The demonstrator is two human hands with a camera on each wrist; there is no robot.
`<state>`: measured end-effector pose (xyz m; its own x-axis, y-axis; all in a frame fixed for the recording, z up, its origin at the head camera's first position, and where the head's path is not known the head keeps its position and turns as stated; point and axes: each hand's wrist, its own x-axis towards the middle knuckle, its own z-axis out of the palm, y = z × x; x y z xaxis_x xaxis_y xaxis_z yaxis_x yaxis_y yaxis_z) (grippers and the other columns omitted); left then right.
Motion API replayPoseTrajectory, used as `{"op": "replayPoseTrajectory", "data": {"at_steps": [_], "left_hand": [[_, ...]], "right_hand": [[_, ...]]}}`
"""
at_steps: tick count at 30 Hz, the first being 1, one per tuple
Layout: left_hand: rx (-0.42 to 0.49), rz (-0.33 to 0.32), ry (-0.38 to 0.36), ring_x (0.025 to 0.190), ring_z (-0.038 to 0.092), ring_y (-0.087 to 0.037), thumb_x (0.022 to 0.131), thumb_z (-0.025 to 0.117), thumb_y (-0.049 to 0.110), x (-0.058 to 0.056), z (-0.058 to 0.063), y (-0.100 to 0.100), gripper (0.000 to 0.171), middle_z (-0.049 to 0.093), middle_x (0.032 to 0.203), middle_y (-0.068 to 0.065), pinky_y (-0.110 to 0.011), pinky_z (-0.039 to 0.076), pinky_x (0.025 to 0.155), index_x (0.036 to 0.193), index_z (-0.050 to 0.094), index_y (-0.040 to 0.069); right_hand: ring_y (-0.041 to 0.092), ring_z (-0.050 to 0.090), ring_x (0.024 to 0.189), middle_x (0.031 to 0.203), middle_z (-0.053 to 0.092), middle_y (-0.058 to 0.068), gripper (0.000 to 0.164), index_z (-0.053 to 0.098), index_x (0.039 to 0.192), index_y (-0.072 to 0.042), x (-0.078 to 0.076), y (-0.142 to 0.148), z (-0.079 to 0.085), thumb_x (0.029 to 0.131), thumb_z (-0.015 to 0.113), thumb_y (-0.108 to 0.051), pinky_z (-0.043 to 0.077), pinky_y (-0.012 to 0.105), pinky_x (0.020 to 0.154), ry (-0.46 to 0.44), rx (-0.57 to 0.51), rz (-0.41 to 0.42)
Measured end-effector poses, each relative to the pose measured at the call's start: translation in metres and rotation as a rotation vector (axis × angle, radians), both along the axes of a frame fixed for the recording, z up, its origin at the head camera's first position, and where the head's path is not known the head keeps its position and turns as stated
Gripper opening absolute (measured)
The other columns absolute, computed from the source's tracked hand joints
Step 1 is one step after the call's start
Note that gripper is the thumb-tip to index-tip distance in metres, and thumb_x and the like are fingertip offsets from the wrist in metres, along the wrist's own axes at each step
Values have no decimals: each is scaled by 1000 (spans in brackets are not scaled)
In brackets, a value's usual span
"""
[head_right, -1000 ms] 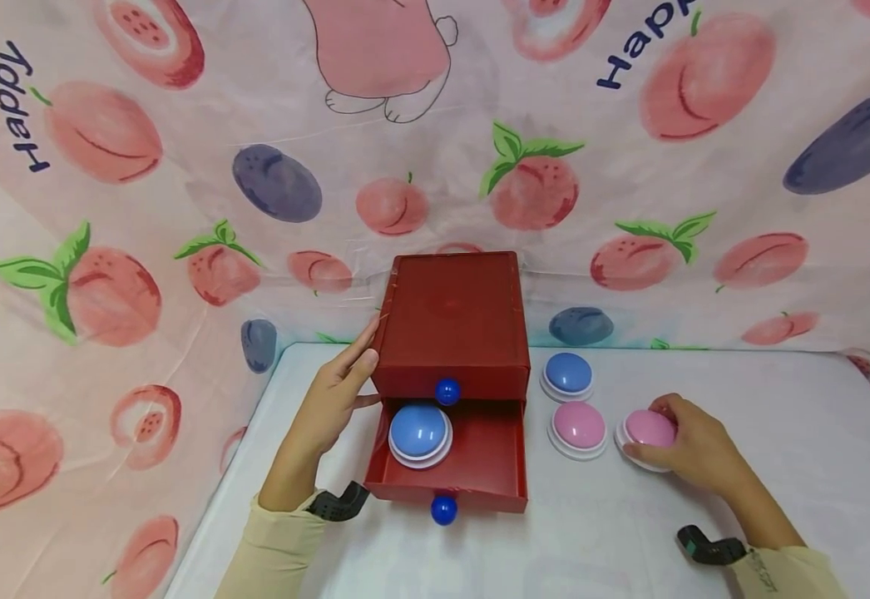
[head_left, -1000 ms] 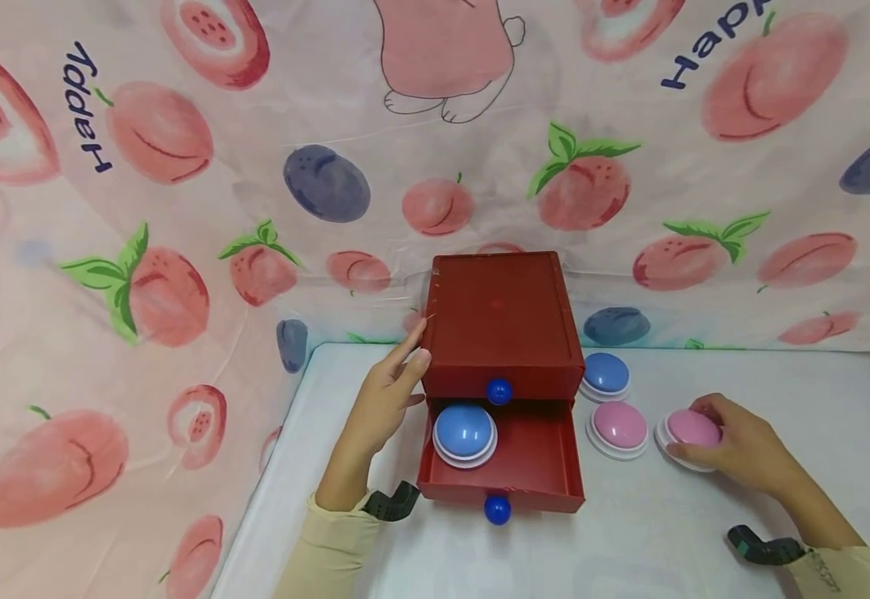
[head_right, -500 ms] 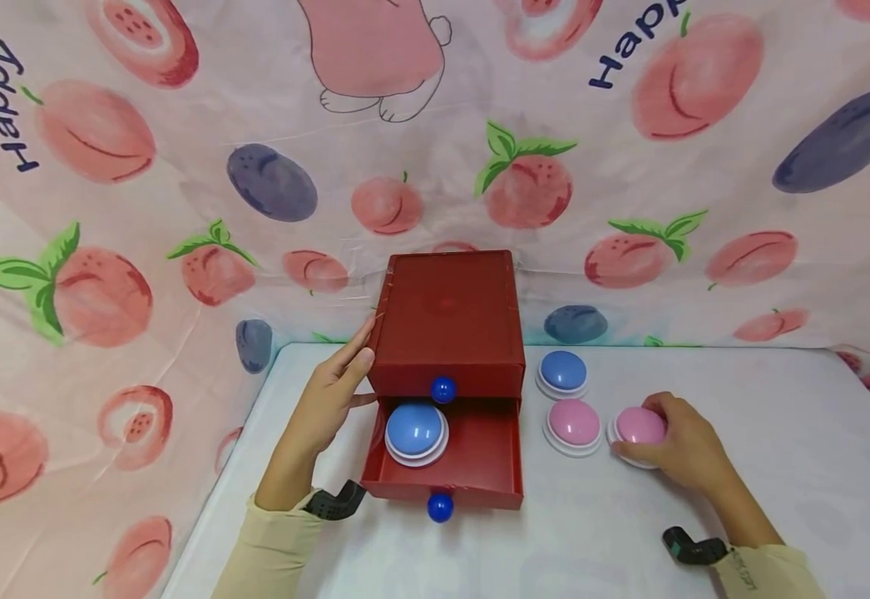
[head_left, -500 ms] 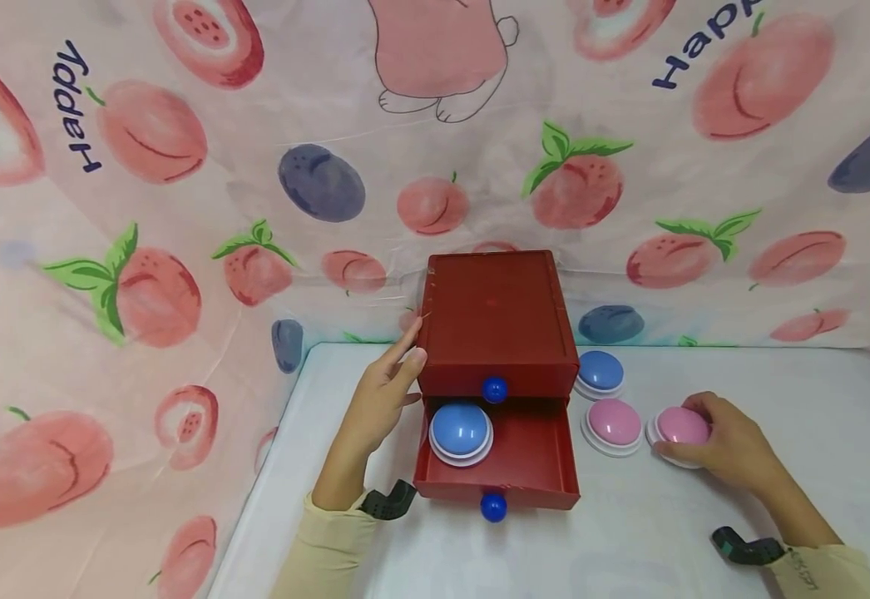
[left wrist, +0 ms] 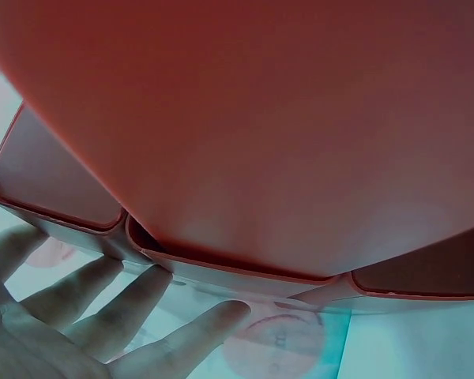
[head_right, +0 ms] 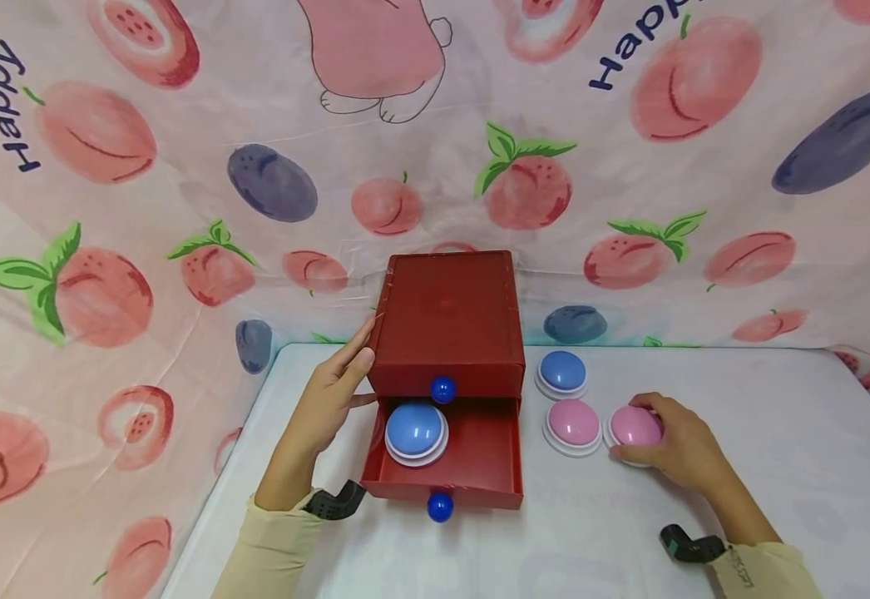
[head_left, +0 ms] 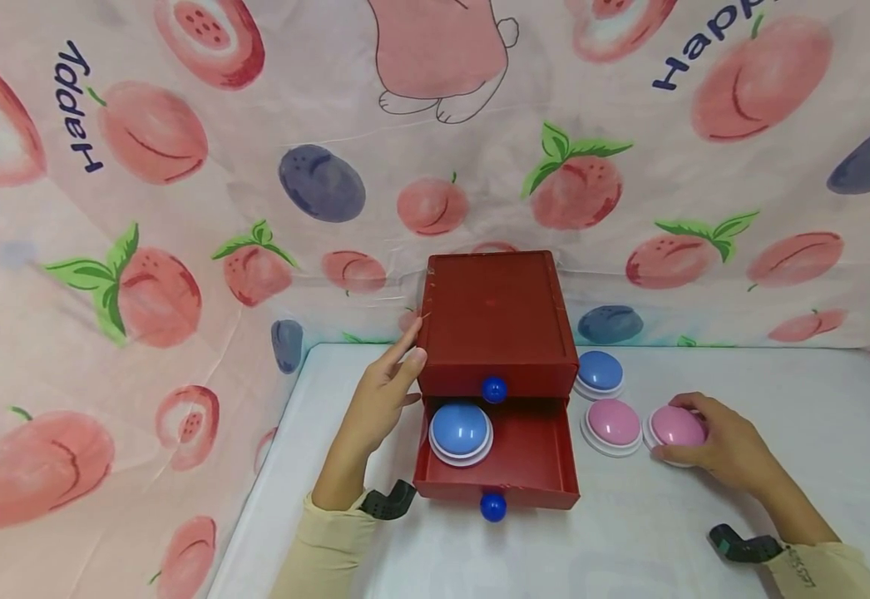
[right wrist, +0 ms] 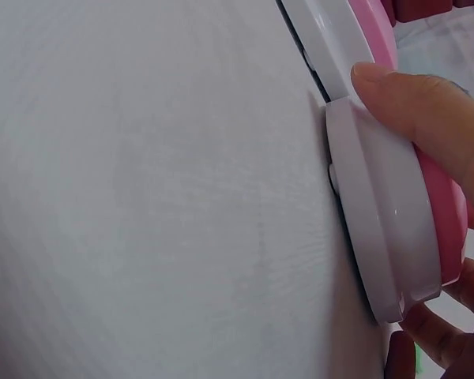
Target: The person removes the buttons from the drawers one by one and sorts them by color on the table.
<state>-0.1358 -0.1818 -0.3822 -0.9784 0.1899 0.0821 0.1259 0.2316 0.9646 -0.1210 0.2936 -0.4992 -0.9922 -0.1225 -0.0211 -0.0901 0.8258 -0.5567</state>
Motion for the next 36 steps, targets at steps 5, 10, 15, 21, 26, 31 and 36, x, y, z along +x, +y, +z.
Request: {"op": "replayPoseTrajectory", "data": {"at_steps": [5, 10, 15, 21, 26, 31, 36], "left_hand": [[-3, 1, 1, 142, 50, -33, 106, 52, 43, 0, 0, 0, 53, 36, 164, -2, -58, 57, 93, 157, 36, 40], [-3, -1, 2, 142, 50, -33, 106, 52, 43, 1, 0, 0, 54, 36, 164, -2, -58, 57, 93, 158, 36, 41], [-5, -1, 1, 142, 50, -32, 106, 52, 43, 1, 0, 0, 53, 36, 163, -2, -58, 57, 93, 157, 36, 41], [-3, -3, 5, 141, 50, -32, 106, 52, 43, 0, 0, -1, 53, 36, 164, -1, -58, 57, 93, 157, 36, 42], [1, -5, 4, 141, 50, -32, 107, 52, 43, 0, -1, -1, 53, 36, 164, -2, -59, 56, 93, 157, 36, 41], [2, -10, 5, 142, 50, -33, 107, 52, 42, 0, -2, -1, 54, 36, 164, -2, -59, 56, 94, 158, 35, 41], [1, -8, 6, 142, 50, -33, 106, 52, 43, -1, -1, -1, 54, 35, 164, -1, -59, 56, 93, 157, 36, 43]], "right_hand": [[48, 54, 118, 134, 57, 30, 93, 52, 138, -2, 0, 0, 1, 73, 86, -58, 50, 69, 93, 0, 1, 5], [50, 56, 116, 131, 60, 30, 90, 51, 139, -4, -1, 1, 0, 75, 85, -58, 51, 69, 91, 16, 22, 19], [51, 55, 116, 131, 60, 30, 90, 49, 141, -5, -1, 1, 0, 77, 83, -59, 51, 70, 90, 8, 28, 29], [53, 52, 122, 138, 56, 31, 90, 47, 144, -5, -2, 1, 0, 80, 82, -58, 47, 73, 94, 3, 19, 31], [55, 50, 124, 142, 53, 31, 92, 45, 147, -6, -1, 2, -2, 80, 81, -59, 46, 74, 95, -11, 22, 23], [56, 47, 127, 145, 49, 31, 100, 42, 150, -7, 0, 4, 0, 78, 79, -65, 45, 75, 96, -55, 22, 6], [58, 40, 134, 154, 38, 32, 104, 33, 157, -7, 0, 10, 7, 81, 77, -63, 39, 78, 98, -133, -62, -21]]}}
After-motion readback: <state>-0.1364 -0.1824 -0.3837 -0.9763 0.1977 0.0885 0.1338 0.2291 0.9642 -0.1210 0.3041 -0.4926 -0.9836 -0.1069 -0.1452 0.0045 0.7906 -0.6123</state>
